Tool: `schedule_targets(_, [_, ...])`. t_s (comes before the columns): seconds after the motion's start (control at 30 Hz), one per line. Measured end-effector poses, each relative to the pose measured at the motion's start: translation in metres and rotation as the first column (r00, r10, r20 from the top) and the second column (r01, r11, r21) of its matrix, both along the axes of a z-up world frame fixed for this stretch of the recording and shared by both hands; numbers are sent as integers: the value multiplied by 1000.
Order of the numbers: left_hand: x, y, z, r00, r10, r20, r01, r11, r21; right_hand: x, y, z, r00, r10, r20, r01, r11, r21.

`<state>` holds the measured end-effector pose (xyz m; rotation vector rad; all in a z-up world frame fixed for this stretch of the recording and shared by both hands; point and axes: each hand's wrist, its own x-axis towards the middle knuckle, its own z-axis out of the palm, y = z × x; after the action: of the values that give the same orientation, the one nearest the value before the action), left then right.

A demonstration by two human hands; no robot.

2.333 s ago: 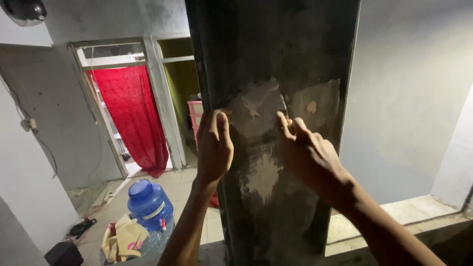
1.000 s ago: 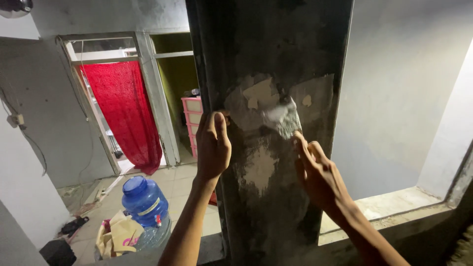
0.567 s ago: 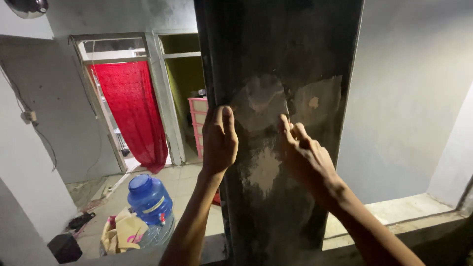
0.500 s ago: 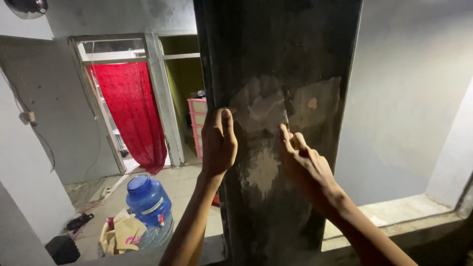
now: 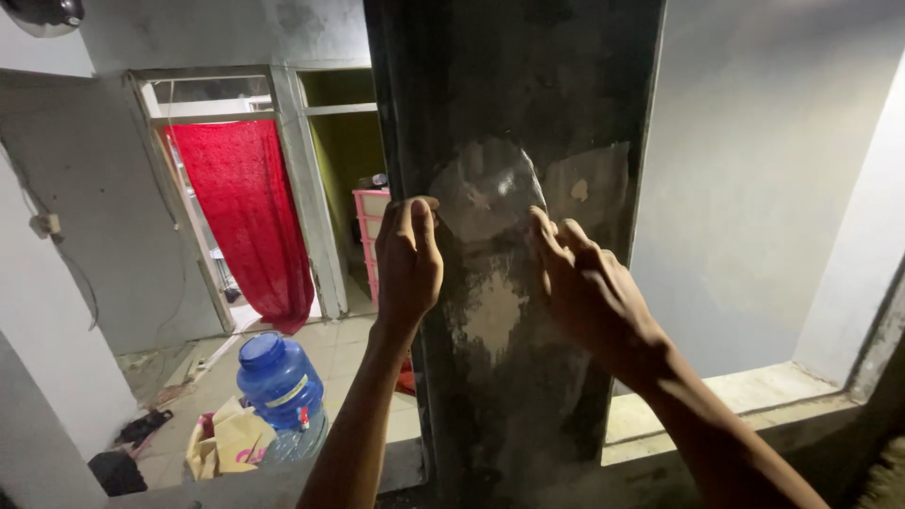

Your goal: The person scoops a white substance from a bucket with a putty knife and applies it to a wall, spreading it across the surface.

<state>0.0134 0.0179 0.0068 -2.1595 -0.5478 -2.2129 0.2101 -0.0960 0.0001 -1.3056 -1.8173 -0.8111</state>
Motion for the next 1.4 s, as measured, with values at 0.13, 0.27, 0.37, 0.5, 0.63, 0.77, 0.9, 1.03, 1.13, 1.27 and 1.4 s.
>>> schedule_targets(0.13, [1,8,0,999,36,-6,-36,999,-31,-26,19,28,995,-94,32,96,992,-84])
schedule_targets(0.27, [-2,12,-10,999,53,-5,-53,995,-88,-33,35,7,969,-211,130,224,970,-99])
schedule_targets(0.37, [-6,8,-25,1000,26,3,-25,994,-105,-27,36,-35,954,-242,175,261,961,-96])
schedule_targets(0.5, [-8,2,-37,1000,19,13,-18,994,-108,-12,26,-82,954,-239,181,278,932,-231])
schedule_targets(0.63, [-9,-5,-37,999,-30,21,33,989,-142,7,10,-88,1000,-25,5,25,969,-244])
schedule_targets(0.77, [-7,-8,-28,999,-52,14,53,993,-102,7,1,-51,997,-14,-80,9,998,-62])
schedule_targets(0.9, [-3,-4,-18,1000,-24,-4,23,995,-92,7,6,-3,999,-12,-53,19,992,125])
schedule_targets(1.03, [4,2,-17,998,-56,-23,53,991,-119,21,26,-6,991,-117,-63,112,990,-84])
schedule_targets(1.13, [7,1,-28,996,-73,-45,65,984,-165,47,42,-54,990,-141,13,142,981,-133])
schedule_targets(1.27, [13,1,-37,997,-59,-50,56,997,-52,67,52,-95,959,-250,131,272,945,-185])
schedule_targets(1.4, [12,0,-42,995,-81,-57,78,996,-47,38,9,-97,981,-192,-39,168,927,-336])
